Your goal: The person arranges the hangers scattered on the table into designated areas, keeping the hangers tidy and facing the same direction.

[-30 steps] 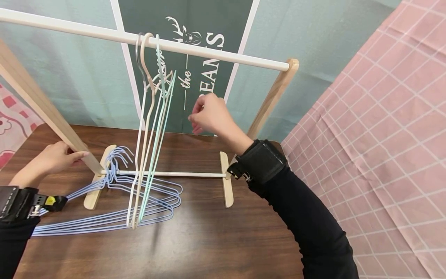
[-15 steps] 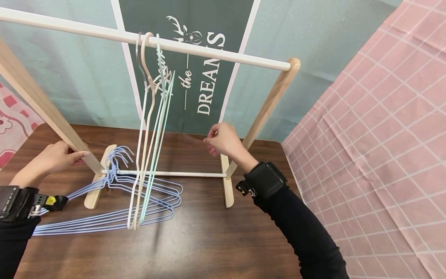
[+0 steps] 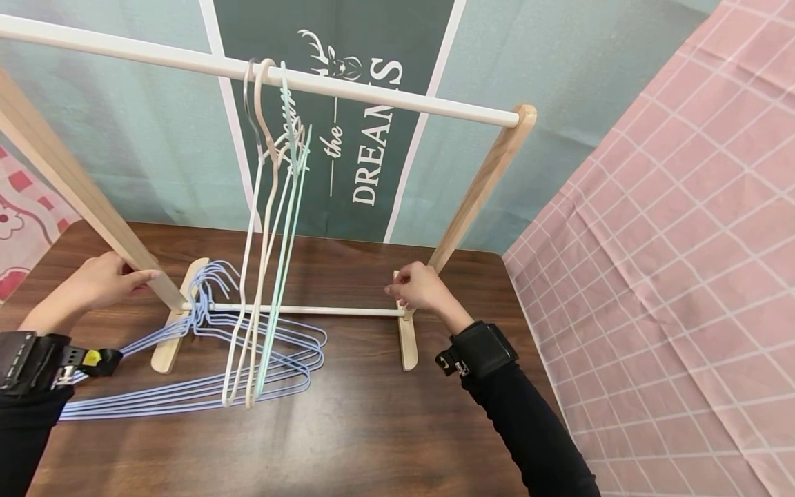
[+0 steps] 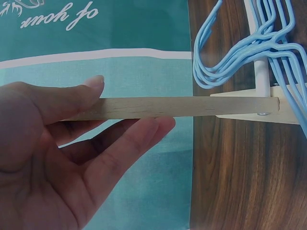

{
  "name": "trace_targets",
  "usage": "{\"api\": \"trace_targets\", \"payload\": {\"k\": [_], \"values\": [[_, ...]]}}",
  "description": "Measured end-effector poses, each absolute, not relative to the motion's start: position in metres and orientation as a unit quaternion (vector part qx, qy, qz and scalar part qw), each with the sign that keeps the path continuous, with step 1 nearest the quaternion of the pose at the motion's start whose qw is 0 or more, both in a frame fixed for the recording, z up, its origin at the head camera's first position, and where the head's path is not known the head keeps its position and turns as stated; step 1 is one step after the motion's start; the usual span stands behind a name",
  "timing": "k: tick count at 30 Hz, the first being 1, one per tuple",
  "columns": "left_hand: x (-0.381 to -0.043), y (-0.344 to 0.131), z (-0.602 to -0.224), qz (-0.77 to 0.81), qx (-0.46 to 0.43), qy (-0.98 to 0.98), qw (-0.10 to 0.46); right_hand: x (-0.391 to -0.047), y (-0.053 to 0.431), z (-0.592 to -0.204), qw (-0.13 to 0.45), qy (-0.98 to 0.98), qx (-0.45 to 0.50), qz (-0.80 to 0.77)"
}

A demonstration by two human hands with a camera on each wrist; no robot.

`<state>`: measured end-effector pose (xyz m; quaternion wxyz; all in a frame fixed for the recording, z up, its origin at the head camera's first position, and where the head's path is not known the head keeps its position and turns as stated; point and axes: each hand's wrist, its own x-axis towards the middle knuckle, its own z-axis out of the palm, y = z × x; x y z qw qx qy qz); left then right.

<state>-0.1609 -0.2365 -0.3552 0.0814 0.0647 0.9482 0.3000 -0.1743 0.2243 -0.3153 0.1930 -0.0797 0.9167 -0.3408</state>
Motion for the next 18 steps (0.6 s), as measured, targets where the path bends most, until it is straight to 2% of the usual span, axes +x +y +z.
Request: {"api": "trace_targets", "payload": {"k": [10,18], "values": [[-0.161,-0.236,-0.356,0.296,0.064,0.949,0.081,-0.175,0.259,-0.346,0.221,0.930,-0.087,-0.280],[-0.161,-0.236,-0.356,0.299,0.066,0.949,0.080,-0.177,0.271,-0.346,0.240,0.907,-0.002,-0.346]]}}
